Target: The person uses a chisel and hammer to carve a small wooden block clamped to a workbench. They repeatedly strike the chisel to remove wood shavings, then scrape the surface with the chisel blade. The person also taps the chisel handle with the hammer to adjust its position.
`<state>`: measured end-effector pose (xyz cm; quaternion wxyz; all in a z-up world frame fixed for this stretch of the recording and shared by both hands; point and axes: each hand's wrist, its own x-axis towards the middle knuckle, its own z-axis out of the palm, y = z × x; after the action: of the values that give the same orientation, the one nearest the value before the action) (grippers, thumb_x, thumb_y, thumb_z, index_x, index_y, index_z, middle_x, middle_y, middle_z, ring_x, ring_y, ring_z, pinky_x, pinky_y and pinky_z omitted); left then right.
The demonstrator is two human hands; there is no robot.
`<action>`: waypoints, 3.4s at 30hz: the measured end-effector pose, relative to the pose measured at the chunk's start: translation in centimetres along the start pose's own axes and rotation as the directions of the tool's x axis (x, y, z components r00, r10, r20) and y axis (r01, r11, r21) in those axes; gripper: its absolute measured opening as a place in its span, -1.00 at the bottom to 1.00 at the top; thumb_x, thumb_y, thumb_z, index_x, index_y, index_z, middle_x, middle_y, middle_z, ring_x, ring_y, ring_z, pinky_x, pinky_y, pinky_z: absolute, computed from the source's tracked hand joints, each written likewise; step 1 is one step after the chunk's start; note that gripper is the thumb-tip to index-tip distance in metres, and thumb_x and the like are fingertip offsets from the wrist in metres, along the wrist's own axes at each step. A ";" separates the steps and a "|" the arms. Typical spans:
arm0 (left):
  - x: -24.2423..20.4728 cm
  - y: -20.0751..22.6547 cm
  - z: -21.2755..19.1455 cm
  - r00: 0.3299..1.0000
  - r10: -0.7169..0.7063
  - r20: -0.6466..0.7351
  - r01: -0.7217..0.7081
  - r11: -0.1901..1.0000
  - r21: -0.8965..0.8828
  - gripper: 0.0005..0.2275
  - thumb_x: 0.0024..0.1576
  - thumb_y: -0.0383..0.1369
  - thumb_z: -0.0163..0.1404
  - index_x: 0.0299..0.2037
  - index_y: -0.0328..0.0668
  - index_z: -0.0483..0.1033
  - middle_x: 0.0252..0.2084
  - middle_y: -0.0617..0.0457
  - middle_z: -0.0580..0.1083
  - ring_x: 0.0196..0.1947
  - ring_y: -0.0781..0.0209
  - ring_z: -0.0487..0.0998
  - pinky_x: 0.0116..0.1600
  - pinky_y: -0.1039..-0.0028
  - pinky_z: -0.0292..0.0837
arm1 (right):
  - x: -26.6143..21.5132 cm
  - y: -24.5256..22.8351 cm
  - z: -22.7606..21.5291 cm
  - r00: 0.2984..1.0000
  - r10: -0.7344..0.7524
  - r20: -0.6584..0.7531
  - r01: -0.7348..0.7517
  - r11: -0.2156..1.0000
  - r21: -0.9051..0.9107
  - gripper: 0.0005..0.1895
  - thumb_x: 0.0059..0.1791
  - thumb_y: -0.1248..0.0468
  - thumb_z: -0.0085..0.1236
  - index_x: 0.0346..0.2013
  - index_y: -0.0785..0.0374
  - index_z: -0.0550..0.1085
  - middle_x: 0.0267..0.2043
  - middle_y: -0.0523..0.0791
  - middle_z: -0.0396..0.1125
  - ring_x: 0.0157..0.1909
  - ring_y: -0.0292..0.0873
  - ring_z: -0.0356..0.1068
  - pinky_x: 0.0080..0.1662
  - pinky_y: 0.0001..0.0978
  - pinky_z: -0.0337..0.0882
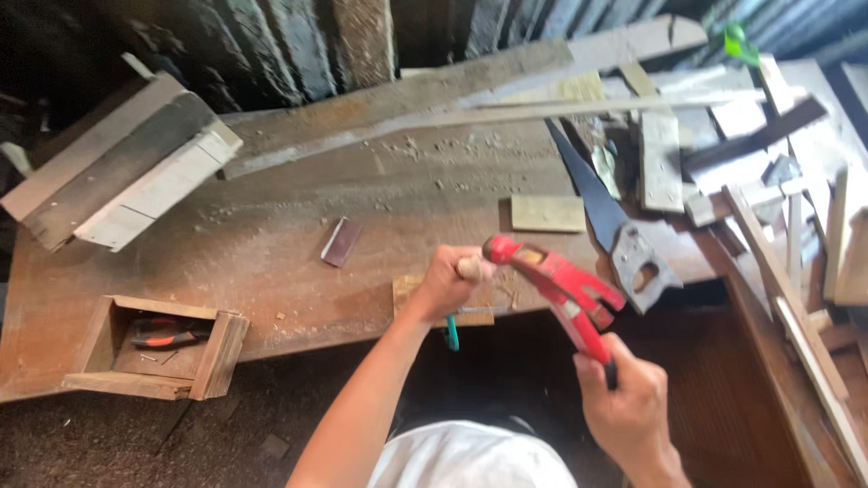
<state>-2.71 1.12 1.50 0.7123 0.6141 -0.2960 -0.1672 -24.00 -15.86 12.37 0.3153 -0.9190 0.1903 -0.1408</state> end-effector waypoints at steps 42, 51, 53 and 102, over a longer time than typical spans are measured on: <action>0.3 -1.9 1.4 0.958 0.013 -0.287 0.056 0.971 0.231 -0.55 0.24 -0.34 0.06 -0.70 -0.14 0.17 -0.73 0.27 0.18 -0.70 0.48 0.11 -0.59 0.47 -0.05 | 5.0 15.5 7.3 0.672 -0.251 0.696 0.486 0.860 -0.159 -0.45 -0.25 -0.25 0.29 -0.33 0.15 0.61 -0.48 -0.11 0.47 -0.47 0.03 0.49 -0.31 -0.13 0.44; 0.2 -1.7 1.5 0.950 0.041 -0.309 0.026 0.977 0.210 -0.56 0.27 -0.33 0.06 -0.65 -0.14 0.14 -0.68 0.27 0.15 -0.64 0.48 0.09 -0.54 0.47 -0.04 | 4.4 16.0 8.0 0.753 -0.251 0.608 0.478 0.844 -0.243 -0.47 -0.24 -0.27 0.26 -0.37 0.12 0.63 -0.57 -0.11 0.48 -0.49 0.04 0.47 -0.34 -0.13 0.43; 0.3 -1.7 1.6 0.942 0.077 -0.325 0.000 0.973 0.231 -0.55 0.27 -0.33 0.06 -0.64 -0.15 0.13 -0.67 0.27 0.12 -0.63 0.48 0.07 -0.53 0.47 -0.05 | 4.1 15.8 8.0 0.788 -0.202 0.582 0.453 0.830 -0.325 -0.48 -0.18 -0.27 0.22 -0.42 0.14 0.61 -0.53 -0.10 0.47 -0.47 0.04 0.48 -0.33 -0.13 0.44; 0.6 -3.3 1.4 0.923 0.083 -0.376 0.021 0.964 0.264 -0.59 0.26 -0.31 0.05 -0.65 -0.08 0.20 -0.68 0.28 0.19 -0.65 0.48 0.14 -0.55 0.48 0.02 | 6.2 14.4 8.8 0.712 -0.012 0.702 0.415 0.814 -0.407 -0.44 -0.14 -0.32 0.15 -0.24 0.05 0.64 -0.53 -0.02 0.47 -0.36 0.06 0.52 -0.25 -0.12 0.48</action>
<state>-2.68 -0.96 -1.50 0.6711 0.7191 -0.1801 0.0086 -18.93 -24.51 -2.58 0.0718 -0.9724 -0.0175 0.2213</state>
